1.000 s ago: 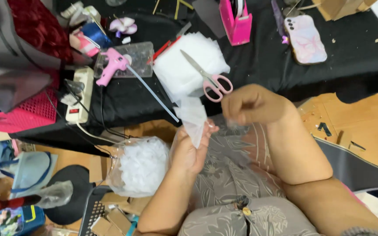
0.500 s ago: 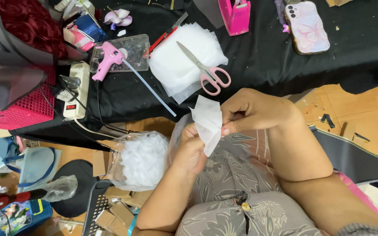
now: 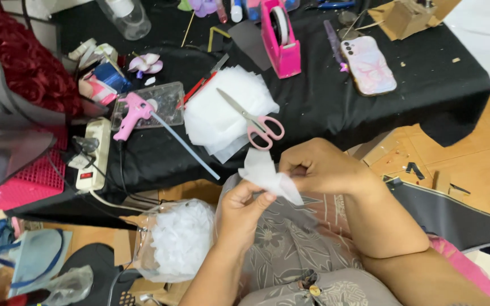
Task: The person sits at a cluttered table and folds small, white, translucent sheets of material by hand. They repeatedly pick up a sheet, fold it into a smaller shape, and place it into a clear plastic bag on their lap.
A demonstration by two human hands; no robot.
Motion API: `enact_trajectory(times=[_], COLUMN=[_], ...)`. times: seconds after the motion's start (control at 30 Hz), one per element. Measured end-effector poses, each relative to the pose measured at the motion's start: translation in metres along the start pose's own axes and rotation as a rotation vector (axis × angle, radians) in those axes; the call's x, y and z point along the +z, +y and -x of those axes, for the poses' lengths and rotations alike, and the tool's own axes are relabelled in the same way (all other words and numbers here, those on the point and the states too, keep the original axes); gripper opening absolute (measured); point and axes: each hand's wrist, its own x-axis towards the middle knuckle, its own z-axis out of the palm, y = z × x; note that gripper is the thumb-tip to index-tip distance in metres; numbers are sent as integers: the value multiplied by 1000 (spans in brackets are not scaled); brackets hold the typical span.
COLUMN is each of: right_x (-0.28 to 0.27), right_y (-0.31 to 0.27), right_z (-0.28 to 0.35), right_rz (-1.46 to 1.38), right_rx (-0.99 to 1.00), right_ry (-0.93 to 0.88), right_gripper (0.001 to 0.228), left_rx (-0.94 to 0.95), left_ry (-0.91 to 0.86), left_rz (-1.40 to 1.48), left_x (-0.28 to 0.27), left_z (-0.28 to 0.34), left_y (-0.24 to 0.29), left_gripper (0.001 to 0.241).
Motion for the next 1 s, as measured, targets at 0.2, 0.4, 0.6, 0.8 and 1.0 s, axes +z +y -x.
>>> enact_trajectory(times=[0.2,0.4,0.6,0.8,1.0], right_x=[-3,-8,0,3,13], right_y=[15,27,15,71,5], right_z=[4,1,3,18,4], right_rz=[-96,-100,84,-53,-74], right_rx=[-13,-147,-284,-388,-416], right_ry=[-246,-490,-332,-217,-249], right_gripper=[23,28,15,19,31], left_rx=[-22,-147,-98,-151,120], left_ry=[-29,-196,-336,-306,-356], left_rz=[158,37,-56,-64,-231], left_x=[-6,-6,-4,-4,4], left_z=[9,15,2,-2,1], left_y=[-12,-4,12,-1,15], left_gripper=[20,17,41,46,43])
